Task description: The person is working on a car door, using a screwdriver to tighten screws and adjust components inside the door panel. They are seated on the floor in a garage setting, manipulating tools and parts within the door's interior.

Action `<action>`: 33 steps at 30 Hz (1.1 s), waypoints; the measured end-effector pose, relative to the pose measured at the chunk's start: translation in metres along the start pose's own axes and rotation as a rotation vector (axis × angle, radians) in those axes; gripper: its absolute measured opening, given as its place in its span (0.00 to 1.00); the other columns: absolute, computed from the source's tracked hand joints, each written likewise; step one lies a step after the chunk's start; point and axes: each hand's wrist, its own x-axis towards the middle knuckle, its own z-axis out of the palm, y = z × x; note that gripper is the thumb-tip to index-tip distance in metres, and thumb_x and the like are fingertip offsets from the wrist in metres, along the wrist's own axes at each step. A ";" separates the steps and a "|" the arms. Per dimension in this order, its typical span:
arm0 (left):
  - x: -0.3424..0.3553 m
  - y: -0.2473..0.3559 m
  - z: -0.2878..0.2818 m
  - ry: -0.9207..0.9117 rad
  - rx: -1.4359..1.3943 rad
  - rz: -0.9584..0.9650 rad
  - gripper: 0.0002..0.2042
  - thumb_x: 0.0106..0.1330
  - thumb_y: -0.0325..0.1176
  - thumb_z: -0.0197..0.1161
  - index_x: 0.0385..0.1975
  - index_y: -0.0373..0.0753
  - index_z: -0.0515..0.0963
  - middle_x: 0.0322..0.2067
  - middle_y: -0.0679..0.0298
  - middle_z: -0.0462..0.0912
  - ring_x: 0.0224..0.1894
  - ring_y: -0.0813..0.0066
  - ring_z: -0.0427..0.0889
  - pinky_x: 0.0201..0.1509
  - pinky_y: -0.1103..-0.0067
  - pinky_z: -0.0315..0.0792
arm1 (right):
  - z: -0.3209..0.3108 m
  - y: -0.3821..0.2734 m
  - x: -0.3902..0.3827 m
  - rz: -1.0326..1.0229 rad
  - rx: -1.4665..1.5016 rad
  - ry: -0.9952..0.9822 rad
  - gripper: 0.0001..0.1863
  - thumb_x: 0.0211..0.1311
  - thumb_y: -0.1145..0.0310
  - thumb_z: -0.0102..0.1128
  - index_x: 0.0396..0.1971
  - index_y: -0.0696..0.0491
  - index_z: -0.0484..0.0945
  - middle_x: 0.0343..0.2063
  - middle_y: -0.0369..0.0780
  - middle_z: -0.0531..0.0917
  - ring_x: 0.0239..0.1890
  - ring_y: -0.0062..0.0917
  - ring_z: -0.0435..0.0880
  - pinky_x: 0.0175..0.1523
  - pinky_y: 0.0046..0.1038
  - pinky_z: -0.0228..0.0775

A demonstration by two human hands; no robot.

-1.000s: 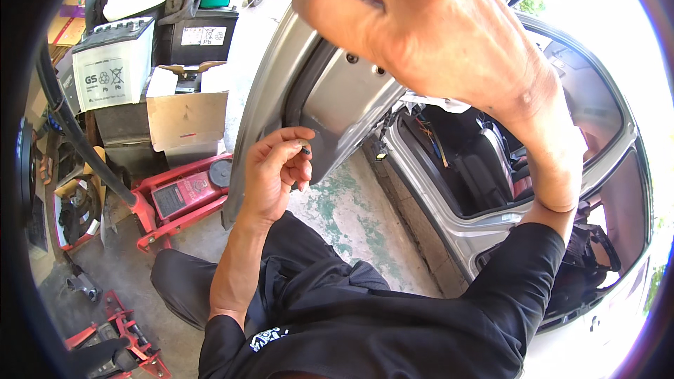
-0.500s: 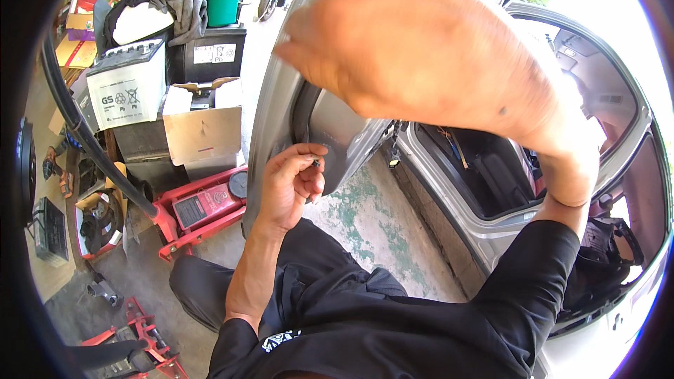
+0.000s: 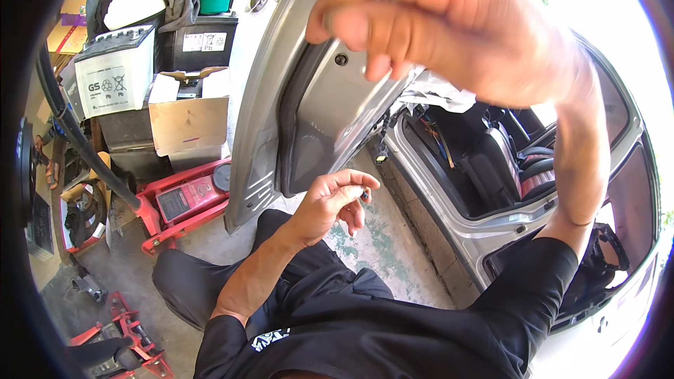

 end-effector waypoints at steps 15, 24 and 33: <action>0.011 -0.007 -0.017 -0.008 0.077 0.026 0.12 0.77 0.30 0.49 0.49 0.32 0.78 0.32 0.65 0.75 0.21 0.84 0.79 0.22 0.85 0.74 | 0.020 -0.008 0.009 -0.268 -0.903 0.110 0.20 0.58 0.78 0.64 0.51 0.67 0.79 0.32 0.45 0.81 0.18 0.21 0.76 0.21 0.25 0.67; 0.010 0.000 -0.015 0.015 0.295 -0.009 0.11 0.75 0.30 0.51 0.48 0.34 0.79 0.28 0.67 0.75 0.21 0.86 0.75 0.23 0.85 0.72 | 0.008 -0.038 0.021 0.636 0.128 0.098 0.21 0.70 0.65 0.42 0.46 0.65 0.80 0.25 0.47 0.84 0.22 0.28 0.86 0.27 0.23 0.80; 0.010 0.003 -0.020 0.034 0.321 0.004 0.11 0.75 0.29 0.51 0.47 0.33 0.79 0.28 0.67 0.75 0.21 0.87 0.74 0.23 0.85 0.70 | 0.034 0.003 0.003 -0.247 -0.803 0.140 0.22 0.64 0.71 0.67 0.56 0.60 0.76 0.30 0.42 0.81 0.23 0.24 0.83 0.24 0.26 0.74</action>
